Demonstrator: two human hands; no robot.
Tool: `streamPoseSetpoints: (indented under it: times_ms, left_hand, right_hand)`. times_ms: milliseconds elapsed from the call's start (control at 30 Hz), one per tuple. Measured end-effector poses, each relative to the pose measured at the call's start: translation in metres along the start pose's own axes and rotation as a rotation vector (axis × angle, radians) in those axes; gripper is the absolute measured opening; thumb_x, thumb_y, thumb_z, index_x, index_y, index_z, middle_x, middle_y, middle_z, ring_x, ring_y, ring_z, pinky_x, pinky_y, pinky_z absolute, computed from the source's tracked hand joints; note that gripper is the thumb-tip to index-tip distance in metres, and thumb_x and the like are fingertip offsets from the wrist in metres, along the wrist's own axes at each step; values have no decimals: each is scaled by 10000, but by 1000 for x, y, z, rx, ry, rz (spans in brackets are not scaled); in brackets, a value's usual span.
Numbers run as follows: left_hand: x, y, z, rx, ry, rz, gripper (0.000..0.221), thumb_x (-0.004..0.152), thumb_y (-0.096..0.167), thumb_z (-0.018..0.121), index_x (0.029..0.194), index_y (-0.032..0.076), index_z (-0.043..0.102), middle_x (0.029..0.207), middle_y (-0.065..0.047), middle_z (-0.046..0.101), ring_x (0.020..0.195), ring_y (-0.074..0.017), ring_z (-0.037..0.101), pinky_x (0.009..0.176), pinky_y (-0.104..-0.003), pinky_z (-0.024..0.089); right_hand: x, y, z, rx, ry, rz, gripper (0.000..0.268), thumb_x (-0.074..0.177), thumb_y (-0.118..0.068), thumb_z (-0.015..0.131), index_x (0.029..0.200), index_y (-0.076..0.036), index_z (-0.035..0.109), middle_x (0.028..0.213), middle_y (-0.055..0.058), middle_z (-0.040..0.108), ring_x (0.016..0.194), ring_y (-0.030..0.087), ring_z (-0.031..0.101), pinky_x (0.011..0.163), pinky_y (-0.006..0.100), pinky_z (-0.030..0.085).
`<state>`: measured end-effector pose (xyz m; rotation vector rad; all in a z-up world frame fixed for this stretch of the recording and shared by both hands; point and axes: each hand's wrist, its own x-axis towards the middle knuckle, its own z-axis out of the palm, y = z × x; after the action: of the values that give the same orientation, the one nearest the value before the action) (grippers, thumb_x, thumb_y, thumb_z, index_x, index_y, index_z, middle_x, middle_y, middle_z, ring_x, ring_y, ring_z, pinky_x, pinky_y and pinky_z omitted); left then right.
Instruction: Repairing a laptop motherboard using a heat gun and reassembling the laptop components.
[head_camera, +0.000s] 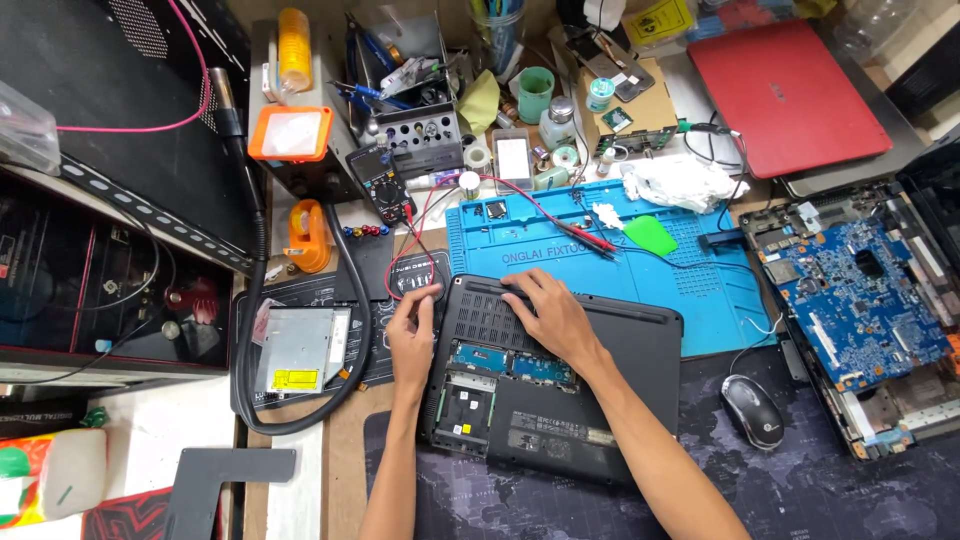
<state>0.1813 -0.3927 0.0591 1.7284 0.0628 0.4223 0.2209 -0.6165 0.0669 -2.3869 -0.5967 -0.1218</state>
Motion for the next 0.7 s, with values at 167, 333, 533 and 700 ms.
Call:
streamPoseSetpoints:
  times_ms: [167,333,533,700]
  left_hand:
    - [24,-6,13,-3,-119,-21,259,1011,45,555,1165,104,755,1042,-111,753,1021,-214,691,949,-395,522]
    - [23,-5,11,16,-157,-46,260,1010,67,567,1192,103,749,1015,-124,748,994,-227,694,923,-399,530]
    - [23,2,8,20,-170,-27,259,1004,62,568,1187,97,749,1011,-143,742,985,-255,693,921,-414,530]
    - [24,3,7,0,-180,-36,260,1011,61,558,1196,81,739,1037,-154,739,1007,-265,689,935,-420,524]
  right_hand:
    - [-1,2,1,29,-4,21,238,1073,-270,549,1260,-173,658,1093,37,679,1071,200,690,924,375,554]
    - [-3,4,1,90,22,42,211,1072,-248,549,1224,-165,670,1059,39,679,1072,217,696,957,405,554]
    - [-1,1,-2,140,28,68,192,1062,-241,570,1191,-158,685,1063,49,689,1076,243,700,983,446,547]
    - [0,-2,-3,142,30,65,180,1055,-223,582,1171,-144,694,1056,62,692,1079,260,700,1026,500,517]
